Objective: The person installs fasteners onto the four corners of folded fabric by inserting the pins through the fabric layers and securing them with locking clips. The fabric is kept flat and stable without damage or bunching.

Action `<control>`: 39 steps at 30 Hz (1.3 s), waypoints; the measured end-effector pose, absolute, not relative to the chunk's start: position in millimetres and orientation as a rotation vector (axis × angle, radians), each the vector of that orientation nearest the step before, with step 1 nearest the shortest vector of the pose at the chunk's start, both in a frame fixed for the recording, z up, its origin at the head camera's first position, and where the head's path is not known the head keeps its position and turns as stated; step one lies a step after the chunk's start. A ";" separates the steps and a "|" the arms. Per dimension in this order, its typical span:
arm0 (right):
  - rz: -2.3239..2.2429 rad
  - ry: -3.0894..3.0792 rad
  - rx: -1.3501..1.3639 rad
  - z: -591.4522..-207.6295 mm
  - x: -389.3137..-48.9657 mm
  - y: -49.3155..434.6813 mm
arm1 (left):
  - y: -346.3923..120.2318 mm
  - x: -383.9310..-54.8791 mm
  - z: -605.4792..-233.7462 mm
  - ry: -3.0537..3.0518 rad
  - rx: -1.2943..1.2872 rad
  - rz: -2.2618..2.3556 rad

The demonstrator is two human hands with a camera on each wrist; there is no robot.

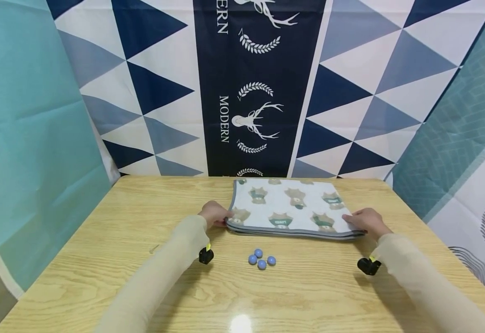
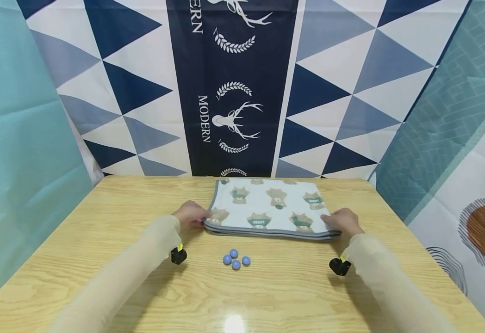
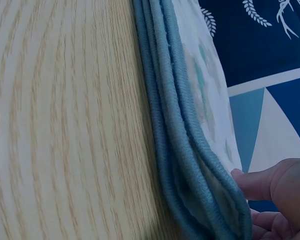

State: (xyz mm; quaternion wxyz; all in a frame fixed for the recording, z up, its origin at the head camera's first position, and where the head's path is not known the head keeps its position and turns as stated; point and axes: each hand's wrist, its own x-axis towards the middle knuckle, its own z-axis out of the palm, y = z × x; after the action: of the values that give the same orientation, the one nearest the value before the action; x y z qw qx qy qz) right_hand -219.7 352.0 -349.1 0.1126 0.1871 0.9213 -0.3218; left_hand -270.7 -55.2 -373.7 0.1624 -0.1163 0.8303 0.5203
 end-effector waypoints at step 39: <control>-0.855 2.837 0.312 -354.5 -234.0 292.3 | -118.0 -279.9 -376.5 2.499 -0.352 1.252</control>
State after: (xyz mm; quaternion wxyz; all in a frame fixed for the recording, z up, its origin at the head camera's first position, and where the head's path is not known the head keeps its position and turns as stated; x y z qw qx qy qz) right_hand -234.0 292.3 -354.5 0.0810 0.1044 0.9491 -0.2861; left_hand -279.9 -118.0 -376.5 0.1614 -0.1235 0.8755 0.4385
